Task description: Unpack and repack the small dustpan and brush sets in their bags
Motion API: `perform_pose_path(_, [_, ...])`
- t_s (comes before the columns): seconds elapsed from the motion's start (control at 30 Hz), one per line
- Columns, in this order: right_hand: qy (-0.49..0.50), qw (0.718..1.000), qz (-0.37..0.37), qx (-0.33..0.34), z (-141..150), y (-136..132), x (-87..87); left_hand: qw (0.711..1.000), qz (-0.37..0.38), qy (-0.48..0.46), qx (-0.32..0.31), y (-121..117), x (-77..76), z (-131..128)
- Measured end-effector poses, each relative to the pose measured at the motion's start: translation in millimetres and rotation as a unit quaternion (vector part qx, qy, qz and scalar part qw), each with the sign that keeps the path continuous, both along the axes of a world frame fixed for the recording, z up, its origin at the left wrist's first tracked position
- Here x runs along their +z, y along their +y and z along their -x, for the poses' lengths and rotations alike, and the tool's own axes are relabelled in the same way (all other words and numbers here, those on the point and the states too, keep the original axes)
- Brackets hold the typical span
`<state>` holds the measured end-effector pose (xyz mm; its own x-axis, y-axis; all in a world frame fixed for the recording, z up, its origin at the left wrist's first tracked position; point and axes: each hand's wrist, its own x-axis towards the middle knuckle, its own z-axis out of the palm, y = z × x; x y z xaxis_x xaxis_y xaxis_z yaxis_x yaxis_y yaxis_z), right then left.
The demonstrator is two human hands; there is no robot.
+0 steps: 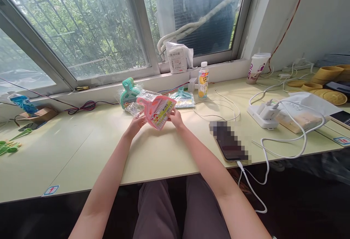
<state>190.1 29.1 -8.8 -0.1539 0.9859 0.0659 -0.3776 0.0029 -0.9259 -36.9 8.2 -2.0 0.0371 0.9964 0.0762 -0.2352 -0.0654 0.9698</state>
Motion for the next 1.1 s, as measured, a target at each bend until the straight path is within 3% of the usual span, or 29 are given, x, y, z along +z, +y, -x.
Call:
perform_pose_path(0.43, [0.034, 0.999, 0.008, -0.003, 0.7, 0.1, 1.7, 0.998, 0.008, -0.029, -0.052, -8.3, -1.5, -35.1])
perform_pose_path(0.63, [0.033, 0.999, -0.018, -0.031, 5.7, -0.6, 0.5, 0.997, -0.003, -0.073, 0.020, -4.9, -1.6, -44.2])
perform_pose_path(0.83, [0.039, 0.998, -0.023, -0.032, 6.0, -2.1, 1.6, 0.999, -0.034, -0.035, 0.013, -10.6, 2.8, -51.4])
perform_pose_path(1.1, [0.046, 0.998, -0.049, 0.006, 1.7, -2.3, 3.8, 0.996, -0.043, -0.036, 0.070, -11.4, 12.2, -38.5])
